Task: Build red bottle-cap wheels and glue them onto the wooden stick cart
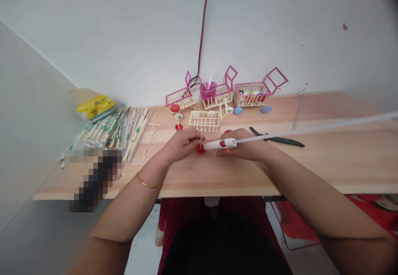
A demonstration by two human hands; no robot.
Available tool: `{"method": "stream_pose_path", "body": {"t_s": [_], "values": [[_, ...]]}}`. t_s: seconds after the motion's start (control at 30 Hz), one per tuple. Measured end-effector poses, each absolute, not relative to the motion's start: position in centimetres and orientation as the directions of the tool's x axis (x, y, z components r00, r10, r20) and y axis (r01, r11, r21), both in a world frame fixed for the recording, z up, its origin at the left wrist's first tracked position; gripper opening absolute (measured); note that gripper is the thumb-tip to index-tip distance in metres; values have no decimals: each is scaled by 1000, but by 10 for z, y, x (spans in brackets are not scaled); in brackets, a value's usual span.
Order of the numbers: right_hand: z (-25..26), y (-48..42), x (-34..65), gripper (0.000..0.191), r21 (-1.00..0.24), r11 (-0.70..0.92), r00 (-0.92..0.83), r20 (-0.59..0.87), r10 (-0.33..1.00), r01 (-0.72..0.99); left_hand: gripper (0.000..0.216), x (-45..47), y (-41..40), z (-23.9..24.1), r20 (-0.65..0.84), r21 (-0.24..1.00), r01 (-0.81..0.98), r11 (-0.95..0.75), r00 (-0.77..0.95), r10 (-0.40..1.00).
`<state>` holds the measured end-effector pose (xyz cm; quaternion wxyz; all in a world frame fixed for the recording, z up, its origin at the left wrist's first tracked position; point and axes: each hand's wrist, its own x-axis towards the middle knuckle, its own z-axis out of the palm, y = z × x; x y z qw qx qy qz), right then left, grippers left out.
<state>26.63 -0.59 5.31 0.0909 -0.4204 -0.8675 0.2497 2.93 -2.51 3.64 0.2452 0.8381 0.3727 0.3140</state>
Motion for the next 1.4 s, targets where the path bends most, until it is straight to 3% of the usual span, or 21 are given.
{"method": "stream_pose_path", "body": {"t_s": [0.23,0.83,1.1,1.4], "values": [[52,-5,269,24,-578,482,-612,-39,790,659,17,29,-25,36,332,656,465,-594,530,781],[51,0,274,27,-583,490,-607,-6,795,648,16,29,-26,40,298,681,463,-568,533,792],[51,5,285,36,-747,389,-579,7,815,538,15,27,-24,35,288,707,464,-534,502,816],[52,8,293,34,-755,371,-544,23,839,541,18,23,-24,39,340,722,461,-516,414,845]]}}
